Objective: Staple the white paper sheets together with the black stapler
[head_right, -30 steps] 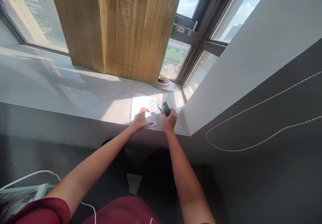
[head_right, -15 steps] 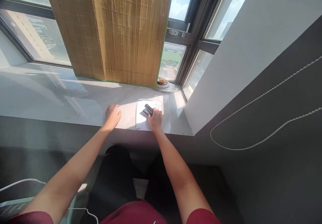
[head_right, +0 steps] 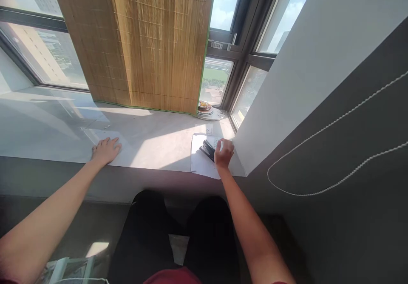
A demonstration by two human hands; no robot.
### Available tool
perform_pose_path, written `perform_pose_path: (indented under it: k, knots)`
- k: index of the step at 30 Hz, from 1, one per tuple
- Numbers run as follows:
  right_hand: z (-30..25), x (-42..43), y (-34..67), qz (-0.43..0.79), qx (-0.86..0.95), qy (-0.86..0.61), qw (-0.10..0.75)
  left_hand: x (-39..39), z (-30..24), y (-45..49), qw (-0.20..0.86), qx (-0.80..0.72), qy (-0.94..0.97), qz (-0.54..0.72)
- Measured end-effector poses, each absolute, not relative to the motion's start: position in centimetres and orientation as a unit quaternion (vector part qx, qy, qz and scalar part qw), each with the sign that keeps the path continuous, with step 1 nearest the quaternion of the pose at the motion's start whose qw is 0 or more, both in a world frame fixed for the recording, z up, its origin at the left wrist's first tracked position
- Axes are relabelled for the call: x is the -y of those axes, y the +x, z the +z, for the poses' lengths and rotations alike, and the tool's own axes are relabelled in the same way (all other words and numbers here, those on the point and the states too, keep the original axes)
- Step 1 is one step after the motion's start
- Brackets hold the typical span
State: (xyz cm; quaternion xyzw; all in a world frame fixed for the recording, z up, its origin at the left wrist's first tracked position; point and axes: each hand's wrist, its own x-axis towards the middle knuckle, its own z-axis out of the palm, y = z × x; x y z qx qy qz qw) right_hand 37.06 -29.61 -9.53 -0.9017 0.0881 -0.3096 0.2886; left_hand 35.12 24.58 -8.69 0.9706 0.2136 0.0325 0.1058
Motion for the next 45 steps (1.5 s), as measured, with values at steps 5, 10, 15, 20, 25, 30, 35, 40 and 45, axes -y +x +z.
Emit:
perform_pose_path:
  k: [5,10,15,20,25,30,35,40,45]
  knots:
    - [-7.9,33.1,44.3,-0.252,-0.027,-0.918,0.304,-25.3,-9.7,34.8,0.078,-0.196,0.976,0.050]
    - [-8.9,32.8,47.9,-0.151,0.113,-0.951,0.245,-25.4,-10.3,34.9,0.077,-0.191,0.976,0.067]
    - [-11.1,30.9,48.9,-0.066,0.119,-0.975,0.178,-25.4,-10.4,34.7,0.081,-0.194,0.975,0.078]
    - [-11.3,29.8,50.1,-0.035,0.116,-0.981,0.150,-25.0,-10.4,34.4,0.080,-0.198,0.973,0.089]
    - [-10.6,25.4,51.2,0.003,0.132,-0.987,0.091,-25.1,-10.2,34.2,0.083,-0.189,0.975,0.081]
    - [-10.7,15.7,52.0,0.001,0.197,-0.976,0.092,-25.1,-10.3,34.1,0.087,-0.194,0.974,0.081]
    - [-10.9,3.9,52.1,0.006,0.255,-0.959,0.123,-24.7,-10.3,33.9,0.087,-0.195,0.972,0.102]
    - [-10.9,-3.9,51.8,0.030,0.304,-0.941,0.146,-25.0,-10.6,33.7,0.096,-0.192,0.970,0.117]
    - [-10.8,-5.5,51.9,0.046,0.306,-0.940,0.143,-25.5,-11.0,33.8,0.104,-0.192,0.969,0.119]
